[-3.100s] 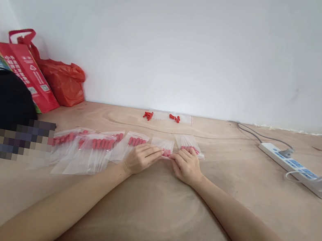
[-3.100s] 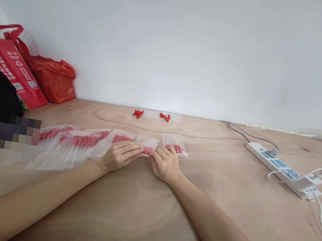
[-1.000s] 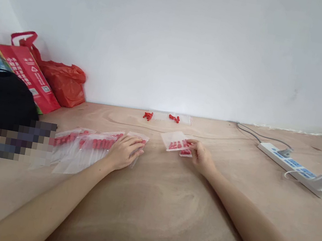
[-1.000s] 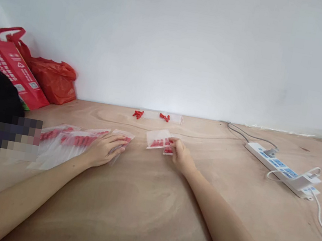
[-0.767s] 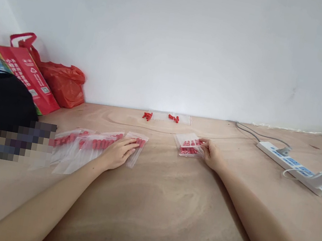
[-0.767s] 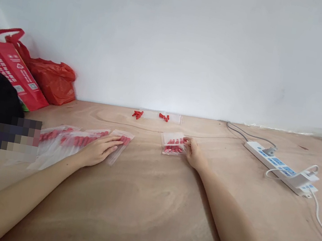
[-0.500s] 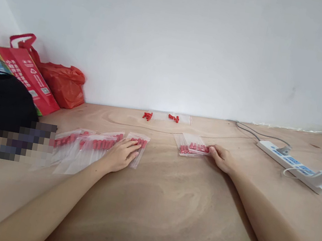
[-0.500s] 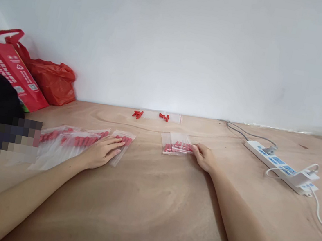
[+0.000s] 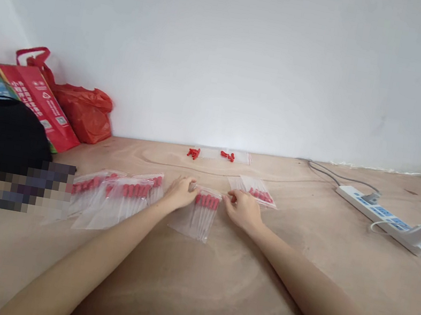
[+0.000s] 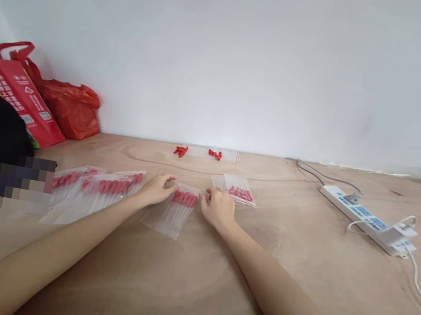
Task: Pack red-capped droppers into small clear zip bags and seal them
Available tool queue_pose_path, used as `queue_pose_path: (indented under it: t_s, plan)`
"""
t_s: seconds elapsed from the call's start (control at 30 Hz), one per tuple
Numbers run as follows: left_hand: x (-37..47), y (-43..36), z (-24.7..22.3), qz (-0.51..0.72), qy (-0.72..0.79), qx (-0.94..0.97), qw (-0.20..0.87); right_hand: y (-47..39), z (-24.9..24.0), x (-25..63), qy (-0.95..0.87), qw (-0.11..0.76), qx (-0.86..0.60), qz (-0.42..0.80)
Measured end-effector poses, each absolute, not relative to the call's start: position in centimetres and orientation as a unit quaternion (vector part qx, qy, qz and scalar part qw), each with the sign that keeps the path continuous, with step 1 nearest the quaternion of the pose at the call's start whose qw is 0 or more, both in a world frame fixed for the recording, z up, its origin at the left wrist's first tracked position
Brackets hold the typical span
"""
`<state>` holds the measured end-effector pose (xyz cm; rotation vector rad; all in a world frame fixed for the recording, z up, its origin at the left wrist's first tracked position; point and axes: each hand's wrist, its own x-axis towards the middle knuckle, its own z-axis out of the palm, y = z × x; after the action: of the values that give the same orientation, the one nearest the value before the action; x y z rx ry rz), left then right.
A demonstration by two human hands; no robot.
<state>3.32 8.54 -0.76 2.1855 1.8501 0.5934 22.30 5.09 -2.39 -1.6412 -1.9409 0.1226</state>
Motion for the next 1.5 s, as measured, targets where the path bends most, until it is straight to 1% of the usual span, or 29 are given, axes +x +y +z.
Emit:
queue_pose_path:
  t_s: [0.07, 0.17, 0.3, 0.4, 0.5, 0.57, 0.63, 0.7, 0.77, 0.83, 0.93, 1.0, 1.1, 1.2, 1.37, 1.43, 1.5]
  plan:
    - [3.1, 10.7, -0.9, 0.185, 0.651, 0.725, 0.131, 6.1, -1.9, 21.3, -0.698, 0.264, -0.657, 0.107]
    - [3.1, 12.6, -1.5, 0.163, 0.647, 0.727, 0.161, 7.4, -1.7, 20.7, -0.687, 0.242, -0.664, 0.170]
    - [3.9, 12.7, -1.5, 0.151, 0.586, 0.772, 0.195, 7.4, -2.1, 20.8, -0.694, 0.228, -0.642, 0.231]
    - [5.2, 12.0, -0.6, 0.159, 0.517, 0.818, 0.195, 6.2, -2.1, 21.3, -0.706, 0.220, -0.618, 0.267]
    - [6.4, 10.7, 0.2, 0.173, 0.445, 0.860, 0.179, 4.8, -2.1, 22.1, -0.755, 0.210, -0.540, 0.306]
    - [6.5, 9.3, 0.2, 0.201, 0.412, 0.879, 0.134, 4.2, -2.2, 22.8, -0.802, 0.212, -0.457, 0.322]
    - [5.8, 7.5, -0.3, 0.228, 0.421, 0.875, 0.065, 4.1, -2.4, 23.5, -0.829, 0.246, -0.421, 0.275]
    - [4.5, 5.6, -1.0, 0.230, 0.472, 0.851, 0.009, 4.5, -2.8, 24.1, -0.836, 0.292, -0.430, 0.175]
    - [3.2, 4.3, -1.5, 0.204, 0.501, 0.841, -0.010, 4.9, -3.1, 24.4, -0.844, 0.305, -0.433, 0.083]
    - [2.2, 3.7, -1.7, 0.173, 0.463, 0.869, 0.009, 5.1, -3.4, 24.4, -0.858, 0.282, -0.430, 0.020]
    - [1.8, 4.5, -1.3, 0.123, 0.339, 0.930, 0.070, 4.8, -3.5, 24.2, -0.866, 0.237, -0.436, -0.058]
    - [2.0, 5.5, -0.9, 0.089, 0.284, 0.949, 0.100, 4.4, -3.5, 24.3, -0.870, 0.224, -0.428, -0.098]
    - [2.5, 6.6, -0.8, 0.082, 0.269, 0.954, 0.102, 4.0, -3.5, 24.6, -0.880, 0.233, -0.392, -0.134]
    - [2.2, 6.4, -1.2, 0.155, 0.290, 0.942, 0.064, 3.9, -3.7, 24.6, -0.880, 0.254, -0.371, -0.153]
    - [0.6, 5.1, -2.2, 0.286, 0.270, 0.919, 0.011, 3.6, -4.2, 23.8, -0.859, 0.280, -0.405, -0.140]
    - [0.3, 4.9, -2.6, 0.312, 0.262, 0.913, -0.021, 3.5, -4.3, 23.5, -0.856, 0.284, -0.411, -0.131]
    - [0.2, 5.0, -3.1, 0.310, 0.254, 0.914, -0.064, 3.3, -4.3, 23.4, -0.854, 0.291, -0.411, -0.128]
